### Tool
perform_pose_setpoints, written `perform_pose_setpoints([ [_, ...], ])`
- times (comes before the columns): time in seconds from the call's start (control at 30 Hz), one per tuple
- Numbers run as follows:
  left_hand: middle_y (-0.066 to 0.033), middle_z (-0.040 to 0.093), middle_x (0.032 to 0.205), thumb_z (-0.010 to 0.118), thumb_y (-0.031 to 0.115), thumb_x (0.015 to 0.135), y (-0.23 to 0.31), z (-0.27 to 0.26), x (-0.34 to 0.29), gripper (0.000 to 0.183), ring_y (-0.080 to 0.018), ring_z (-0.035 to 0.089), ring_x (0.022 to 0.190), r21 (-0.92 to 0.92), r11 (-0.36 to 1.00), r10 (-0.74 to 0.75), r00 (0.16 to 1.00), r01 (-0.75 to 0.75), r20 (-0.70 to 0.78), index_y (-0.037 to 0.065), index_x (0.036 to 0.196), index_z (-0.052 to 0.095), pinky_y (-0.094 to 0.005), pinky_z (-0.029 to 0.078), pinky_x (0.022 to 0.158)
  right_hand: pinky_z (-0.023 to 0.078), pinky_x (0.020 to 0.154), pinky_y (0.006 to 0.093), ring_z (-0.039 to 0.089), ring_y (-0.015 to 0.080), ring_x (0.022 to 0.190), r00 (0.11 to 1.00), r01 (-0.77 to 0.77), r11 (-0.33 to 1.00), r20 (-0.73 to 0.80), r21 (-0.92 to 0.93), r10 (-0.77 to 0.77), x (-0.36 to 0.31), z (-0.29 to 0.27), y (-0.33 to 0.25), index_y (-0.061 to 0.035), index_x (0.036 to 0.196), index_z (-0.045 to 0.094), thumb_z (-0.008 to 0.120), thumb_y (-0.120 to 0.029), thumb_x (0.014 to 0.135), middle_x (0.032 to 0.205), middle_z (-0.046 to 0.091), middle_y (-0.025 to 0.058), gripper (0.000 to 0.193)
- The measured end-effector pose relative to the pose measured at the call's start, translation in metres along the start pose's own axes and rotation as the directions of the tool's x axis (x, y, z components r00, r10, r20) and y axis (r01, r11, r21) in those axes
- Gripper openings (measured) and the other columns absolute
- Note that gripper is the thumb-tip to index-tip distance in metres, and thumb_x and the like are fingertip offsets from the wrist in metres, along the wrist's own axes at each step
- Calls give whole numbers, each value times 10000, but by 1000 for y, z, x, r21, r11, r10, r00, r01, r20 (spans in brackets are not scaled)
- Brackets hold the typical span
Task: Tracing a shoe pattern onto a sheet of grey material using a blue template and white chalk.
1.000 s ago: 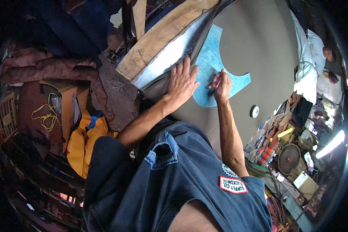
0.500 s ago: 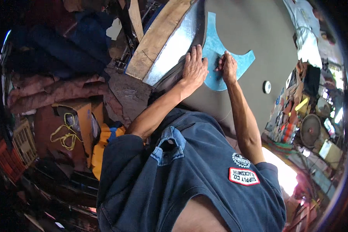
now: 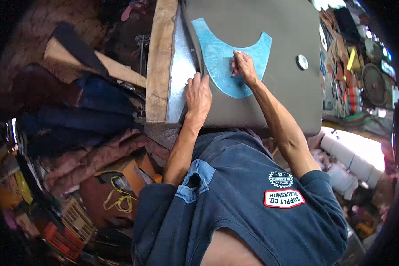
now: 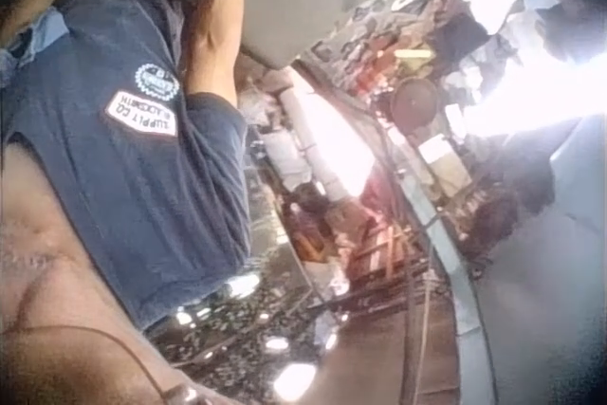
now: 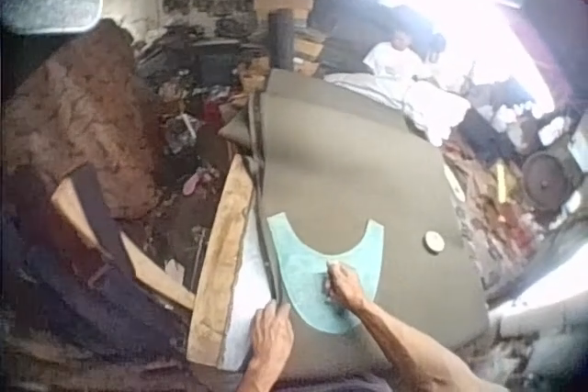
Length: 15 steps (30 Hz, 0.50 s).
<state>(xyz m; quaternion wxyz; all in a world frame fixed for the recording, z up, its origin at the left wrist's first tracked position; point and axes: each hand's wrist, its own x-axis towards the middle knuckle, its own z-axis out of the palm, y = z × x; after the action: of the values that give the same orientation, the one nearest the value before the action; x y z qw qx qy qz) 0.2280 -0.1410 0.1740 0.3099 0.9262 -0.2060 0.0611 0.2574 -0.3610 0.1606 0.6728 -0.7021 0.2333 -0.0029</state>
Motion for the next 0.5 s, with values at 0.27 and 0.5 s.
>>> perform_pose_setpoints([
  [0.27,-230,627,1127,616,-7,797,6,-14,8,310,-375,597,920,45,992,117,993,-118,20,-1,1101,678,-428,512,817,457,444,261,482,100,488,999,42,997,2,71,-42,-2,3,2,-59,784,540,505,-417,999,646,512,9,418],
  [0.5,-283,571,1192,615,40,821,16,-16,5,310,-368,575,945,90,981,156,974,-173,165,-24,1123,642,-426,506,825,445,442,260,490,92,478,1000,19,999,-22,44,-19,-3,4,1,-63,770,536,510,-420,998,642,516,0,424],
])
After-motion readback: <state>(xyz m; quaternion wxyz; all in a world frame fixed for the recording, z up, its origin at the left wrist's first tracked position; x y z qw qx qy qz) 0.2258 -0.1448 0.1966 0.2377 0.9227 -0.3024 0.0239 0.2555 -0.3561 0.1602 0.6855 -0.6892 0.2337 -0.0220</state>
